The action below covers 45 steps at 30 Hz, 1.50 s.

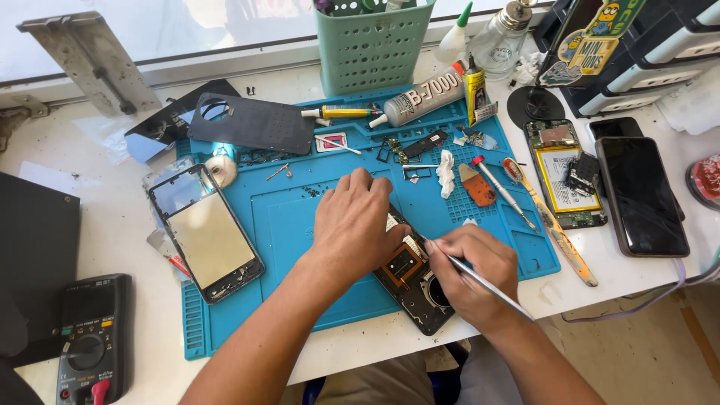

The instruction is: Repairing a smartphone by manipulating internal components with a pry tool

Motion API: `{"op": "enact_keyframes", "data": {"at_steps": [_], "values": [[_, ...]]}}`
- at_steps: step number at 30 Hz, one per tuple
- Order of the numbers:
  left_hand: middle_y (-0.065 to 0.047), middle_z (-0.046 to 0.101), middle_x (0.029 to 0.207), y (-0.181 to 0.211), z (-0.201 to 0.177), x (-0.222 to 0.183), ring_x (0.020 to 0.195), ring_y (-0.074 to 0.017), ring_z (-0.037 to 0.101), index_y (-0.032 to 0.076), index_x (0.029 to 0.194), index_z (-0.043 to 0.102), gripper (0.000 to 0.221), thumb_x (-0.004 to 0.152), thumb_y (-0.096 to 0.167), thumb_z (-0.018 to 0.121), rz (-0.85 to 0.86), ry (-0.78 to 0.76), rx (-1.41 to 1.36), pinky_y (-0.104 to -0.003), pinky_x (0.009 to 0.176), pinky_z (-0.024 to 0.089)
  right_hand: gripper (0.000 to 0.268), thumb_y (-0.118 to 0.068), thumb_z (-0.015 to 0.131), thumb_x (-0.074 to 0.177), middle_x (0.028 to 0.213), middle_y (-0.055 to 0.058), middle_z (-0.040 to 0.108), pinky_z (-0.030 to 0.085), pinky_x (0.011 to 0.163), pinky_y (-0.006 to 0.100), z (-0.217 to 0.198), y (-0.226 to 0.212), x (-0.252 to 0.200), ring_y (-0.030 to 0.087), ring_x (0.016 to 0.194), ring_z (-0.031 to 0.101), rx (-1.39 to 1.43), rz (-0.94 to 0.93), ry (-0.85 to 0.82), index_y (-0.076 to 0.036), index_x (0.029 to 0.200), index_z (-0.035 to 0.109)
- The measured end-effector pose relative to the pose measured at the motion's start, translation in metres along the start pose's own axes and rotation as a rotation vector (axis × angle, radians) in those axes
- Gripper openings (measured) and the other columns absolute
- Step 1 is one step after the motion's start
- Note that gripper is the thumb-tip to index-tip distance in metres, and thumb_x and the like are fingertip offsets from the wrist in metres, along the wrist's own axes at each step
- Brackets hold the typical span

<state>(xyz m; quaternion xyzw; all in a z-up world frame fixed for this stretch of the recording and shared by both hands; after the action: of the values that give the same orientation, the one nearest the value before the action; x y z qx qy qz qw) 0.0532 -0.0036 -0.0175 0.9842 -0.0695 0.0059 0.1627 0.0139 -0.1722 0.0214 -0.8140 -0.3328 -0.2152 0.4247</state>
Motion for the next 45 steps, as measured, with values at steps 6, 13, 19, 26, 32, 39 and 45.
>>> {"op": "enact_keyframes", "data": {"at_steps": [6, 13, 19, 26, 32, 39, 45], "values": [[-0.015, 0.059, 0.105, 0.008, -0.025, -0.002, 0.096, -0.0305, 0.065, 0.002, 0.124, 0.066, 0.060, 0.080, 0.038, 0.086, -0.039, -0.064, -0.070, -0.041, 0.075, 0.051, 0.026, -0.003, 0.080, 0.086, 0.067, 0.011, 0.070, 0.055, 0.053, 0.035, -0.006, 0.009, -0.013, 0.033, 0.059, 0.071, 0.034, 0.171, 0.114, -0.003, 0.067, 0.063], [-0.016, 0.059, 0.106, 0.011, -0.028, -0.003, 0.096, -0.0317, 0.065, 0.000, 0.124, 0.066, 0.059, 0.083, 0.038, 0.084, -0.020, -0.082, -0.078, -0.042, 0.075, 0.052, 0.026, -0.001, 0.079, 0.087, 0.068, 0.010, 0.071, 0.056, 0.057, 0.034, -0.003, 0.009, -0.014, 0.031, 0.062, 0.072, 0.011, 0.151, 0.160, -0.003, 0.067, 0.063], [-0.015, 0.060, 0.105, 0.010, -0.029, -0.003, 0.096, -0.0289, 0.065, 0.002, 0.125, 0.066, 0.058, 0.084, 0.040, 0.083, -0.039, -0.102, -0.062, -0.040, 0.076, 0.052, 0.025, -0.005, 0.082, 0.085, 0.071, 0.011, 0.074, 0.058, 0.059, 0.035, -0.012, 0.002, -0.020, 0.032, 0.065, 0.075, 0.010, 0.193, 0.121, -0.003, 0.067, 0.065], [-0.016, 0.060, 0.105, 0.011, -0.030, -0.002, 0.096, -0.0303, 0.066, 0.001, 0.126, 0.066, 0.059, 0.084, 0.038, 0.082, -0.028, -0.109, -0.062, -0.040, 0.074, 0.053, 0.021, -0.006, 0.081, 0.087, 0.075, 0.009, 0.074, 0.058, 0.061, 0.035, 0.002, 0.009, -0.010, 0.031, 0.067, 0.074, 0.012, 0.178, 0.123, -0.004, 0.071, 0.068], [-0.017, 0.061, 0.106, 0.012, -0.030, -0.002, 0.096, -0.0309, 0.066, 0.001, 0.126, 0.066, 0.058, 0.084, 0.037, 0.082, -0.028, -0.113, -0.068, -0.040, 0.074, 0.054, 0.020, -0.008, 0.082, 0.086, 0.075, 0.011, 0.074, 0.058, 0.060, 0.037, -0.001, 0.010, -0.002, 0.034, 0.068, 0.074, 0.046, 0.212, 0.054, -0.004, 0.073, 0.068], [-0.016, 0.059, 0.107, 0.013, -0.033, -0.002, 0.099, -0.0333, 0.065, 0.004, 0.126, 0.068, 0.053, 0.086, 0.035, 0.082, 0.002, -0.095, -0.080, -0.042, 0.076, 0.054, 0.015, -0.006, 0.081, 0.086, 0.076, 0.013, 0.075, 0.057, 0.061, 0.037, -0.005, 0.016, -0.008, 0.035, 0.069, 0.075, 0.105, 0.257, 0.023, -0.002, 0.076, 0.070], [-0.010, 0.058, 0.106, 0.016, -0.032, -0.002, 0.098, -0.0274, 0.062, 0.016, 0.118, 0.074, 0.040, 0.086, 0.037, 0.082, -0.009, -0.124, -0.062, -0.038, 0.076, 0.052, 0.015, -0.008, 0.082, 0.085, 0.078, 0.012, 0.076, 0.058, 0.064, 0.037, 0.006, 0.027, 0.003, 0.033, 0.070, 0.075, 0.143, 0.242, -0.008, -0.003, 0.076, 0.071]]}}
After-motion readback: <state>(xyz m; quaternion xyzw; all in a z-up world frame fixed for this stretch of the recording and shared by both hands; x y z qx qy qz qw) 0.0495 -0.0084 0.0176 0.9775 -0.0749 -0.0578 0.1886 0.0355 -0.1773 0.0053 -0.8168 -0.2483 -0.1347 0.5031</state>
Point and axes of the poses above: each hand's wrist, its own x-axis towards the middle knuckle, its own z-axis out of the palm, y = z × x, the point moved 5 cm from there along x, towards the middle knuckle
